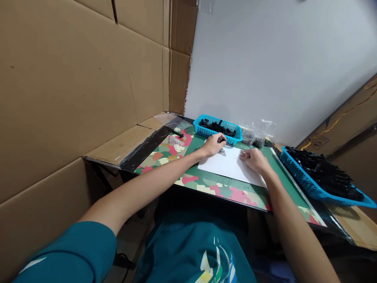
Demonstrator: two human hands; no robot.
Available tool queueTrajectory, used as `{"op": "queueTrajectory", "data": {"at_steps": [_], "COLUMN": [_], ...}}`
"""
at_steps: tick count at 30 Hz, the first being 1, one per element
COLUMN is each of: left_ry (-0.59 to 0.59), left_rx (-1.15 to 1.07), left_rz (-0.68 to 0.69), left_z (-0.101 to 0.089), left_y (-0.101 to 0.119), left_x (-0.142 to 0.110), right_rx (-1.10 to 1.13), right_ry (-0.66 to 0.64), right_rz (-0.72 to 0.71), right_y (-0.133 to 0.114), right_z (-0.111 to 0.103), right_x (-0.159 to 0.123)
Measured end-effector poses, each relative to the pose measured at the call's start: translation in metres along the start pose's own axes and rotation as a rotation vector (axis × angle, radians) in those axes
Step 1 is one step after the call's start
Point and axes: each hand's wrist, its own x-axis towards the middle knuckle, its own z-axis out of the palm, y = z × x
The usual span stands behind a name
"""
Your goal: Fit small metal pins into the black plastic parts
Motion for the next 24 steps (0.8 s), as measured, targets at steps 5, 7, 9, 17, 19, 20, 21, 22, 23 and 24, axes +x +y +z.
{"op": "queueTrajectory", "data": {"at_steps": [5, 7, 9, 17, 19, 20, 21, 22, 23, 24], "left_ry": [-0.009, -0.015, -0.018, -0.018, -0.015, -0.015, -0.016, -0.016, -0.016, -0.017], "left_rx": [0.009, 0.016, 0.015, 0.025, 0.039, 0.042, 0.044, 0.046, 0.048, 0.049], "left_rz": [-0.010, -0.017, -0.021, -0.011, -0.014, -0.013, -0.009, -0.004, 0.001, 0.005], "left_z": [0.001, 0.001, 0.001, 0.000, 0.000, 0.000, 0.000, 0.000, 0.000, 0.000], "left_y": [0.000, 0.000, 0.000, 0.004, 0.005, 0.005, 0.005, 0.005, 0.005, 0.005], "left_x": [-0.001, -0.001, -0.001, -0.002, -0.003, -0.003, -0.003, -0.002, -0.002, -0.002], "right_rx": [-0.126, -0.137, -0.105, 0.195, 0.226, 0.231, 0.229, 0.224, 0.218, 0.215], "right_ry": [-0.042, -0.056, -0.051, 0.015, 0.021, 0.026, 0.030, 0.032, 0.031, 0.026], "right_rz": [-0.084, -0.100, -0.105, -0.206, -0.206, -0.201, -0.196, -0.195, -0.198, -0.205], "right_y": [-0.004, -0.003, -0.001, 0.019, 0.020, 0.020, 0.020, 0.020, 0.020, 0.020], "right_z": [0.003, 0.003, 0.004, 0.004, 0.004, 0.004, 0.004, 0.005, 0.005, 0.004], "right_x": [-0.002, -0.002, 0.000, 0.010, 0.010, 0.011, 0.011, 0.011, 0.010, 0.010]}}
